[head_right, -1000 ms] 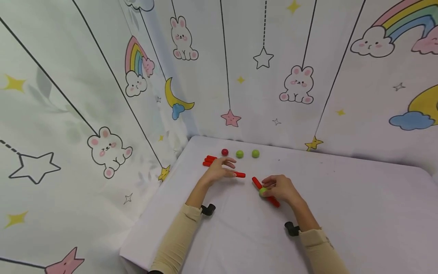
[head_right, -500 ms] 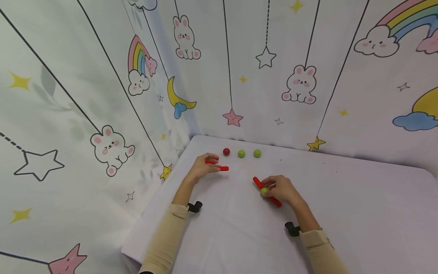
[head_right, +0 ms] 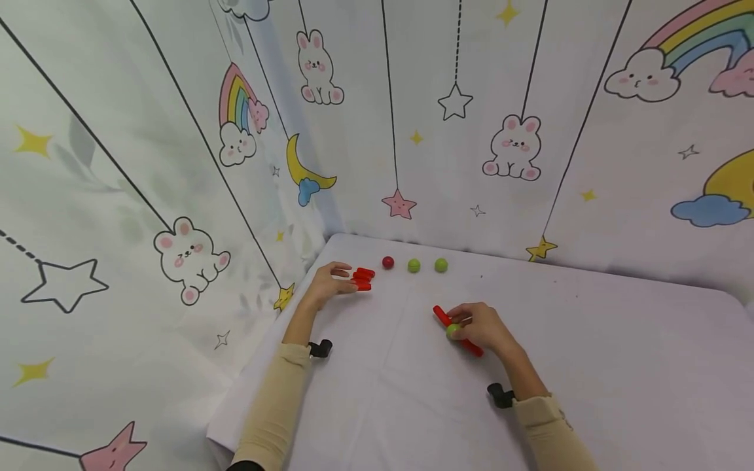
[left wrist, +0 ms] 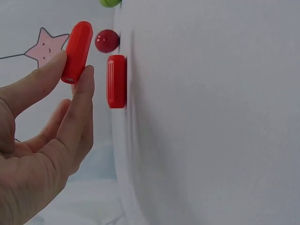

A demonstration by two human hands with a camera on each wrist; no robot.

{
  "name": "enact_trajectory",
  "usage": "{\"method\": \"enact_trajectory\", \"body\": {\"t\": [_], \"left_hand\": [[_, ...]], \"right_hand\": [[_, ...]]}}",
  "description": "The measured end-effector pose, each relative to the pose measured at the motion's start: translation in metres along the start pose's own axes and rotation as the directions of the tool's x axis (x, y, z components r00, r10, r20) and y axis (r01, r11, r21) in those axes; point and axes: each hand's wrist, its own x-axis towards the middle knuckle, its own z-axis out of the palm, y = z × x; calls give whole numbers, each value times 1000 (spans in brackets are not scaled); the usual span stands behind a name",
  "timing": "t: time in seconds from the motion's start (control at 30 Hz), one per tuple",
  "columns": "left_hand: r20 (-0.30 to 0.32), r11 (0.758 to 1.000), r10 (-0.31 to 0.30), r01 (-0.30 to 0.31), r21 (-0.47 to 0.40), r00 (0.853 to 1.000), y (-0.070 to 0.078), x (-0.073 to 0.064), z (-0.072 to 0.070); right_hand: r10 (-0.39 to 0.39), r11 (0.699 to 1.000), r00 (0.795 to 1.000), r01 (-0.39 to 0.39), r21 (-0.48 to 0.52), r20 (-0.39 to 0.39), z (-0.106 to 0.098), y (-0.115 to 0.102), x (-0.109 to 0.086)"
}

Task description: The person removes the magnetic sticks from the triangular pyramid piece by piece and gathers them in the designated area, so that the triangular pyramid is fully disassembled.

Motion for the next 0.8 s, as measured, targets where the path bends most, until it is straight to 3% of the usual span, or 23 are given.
{"method": "enact_trajectory", "body": {"t": [0.4,0.8], "left_hand": [[-25,980,-113,115,164,993,-9,17,-6],[-78,957,-180,193,217,981,-16,34,-7]], "right_hand": [[0,1000,1000,0,-1,-13,3,-1,-1],[-3,1000,1000,3,-5,-17,4,-2,0]]}}
